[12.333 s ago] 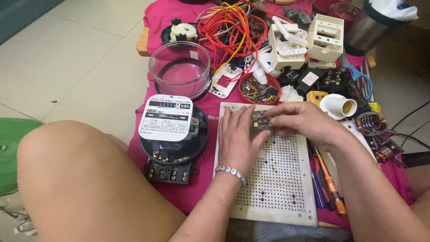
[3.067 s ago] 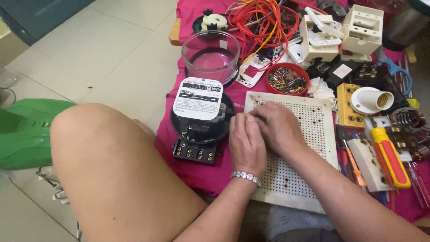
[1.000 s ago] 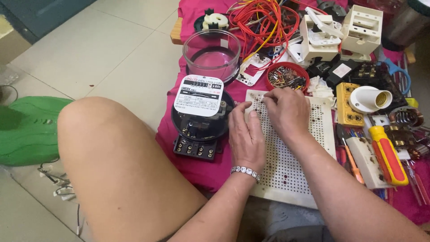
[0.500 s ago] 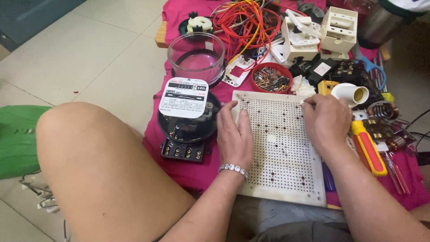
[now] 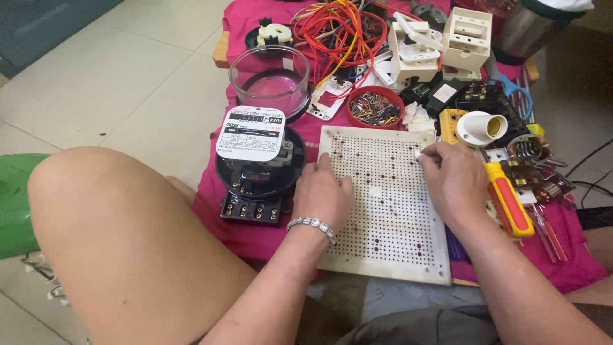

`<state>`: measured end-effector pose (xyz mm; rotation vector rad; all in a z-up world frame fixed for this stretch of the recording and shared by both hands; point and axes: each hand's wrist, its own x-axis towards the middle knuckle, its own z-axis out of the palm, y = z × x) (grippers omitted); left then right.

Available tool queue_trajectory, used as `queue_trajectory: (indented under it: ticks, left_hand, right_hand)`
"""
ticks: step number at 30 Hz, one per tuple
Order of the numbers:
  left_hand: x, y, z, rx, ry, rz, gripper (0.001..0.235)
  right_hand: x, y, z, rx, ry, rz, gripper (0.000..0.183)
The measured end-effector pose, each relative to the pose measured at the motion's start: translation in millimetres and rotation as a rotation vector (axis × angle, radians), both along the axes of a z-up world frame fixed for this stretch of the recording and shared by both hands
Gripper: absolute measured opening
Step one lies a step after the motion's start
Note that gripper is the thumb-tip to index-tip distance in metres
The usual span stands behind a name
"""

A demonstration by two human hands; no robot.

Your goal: The person uses a screwdriver to remove a screw from a perforated electrical board. They then wipe the board's surface with a white cloth to clean it.

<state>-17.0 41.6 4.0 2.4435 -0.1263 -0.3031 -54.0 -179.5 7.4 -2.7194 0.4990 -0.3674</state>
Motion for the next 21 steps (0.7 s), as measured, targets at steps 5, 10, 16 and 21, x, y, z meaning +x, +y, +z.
queue_trajectory:
  ticks: [5,10,16,21]
  left_hand:
    - [6.1,5.5,5.7,-0.182,0.002,0.081,0.072]
    - [-0.1,12.5,33.0,-0.403,0.020,0.260,0.054]
    - [7.5,11.0,25.9,-0.767,0.141,0.407,0.049]
    - [18.4,13.4,6.2,-1.202,0.334,0.201,0.057]
  right_hand:
    - [-7.9,4.3,4.7,0.066,-0.056,0.024,0.023]
    - [-6.2,-6.7,-4.5,0.052,-0.074,0.012,0.023]
    - [-6.3,-5.9,-3.5,0.068,-0.095,-0.006,0.025]
    - [-6.6,25.0,25.8,0.125,-0.040,0.046,0.025]
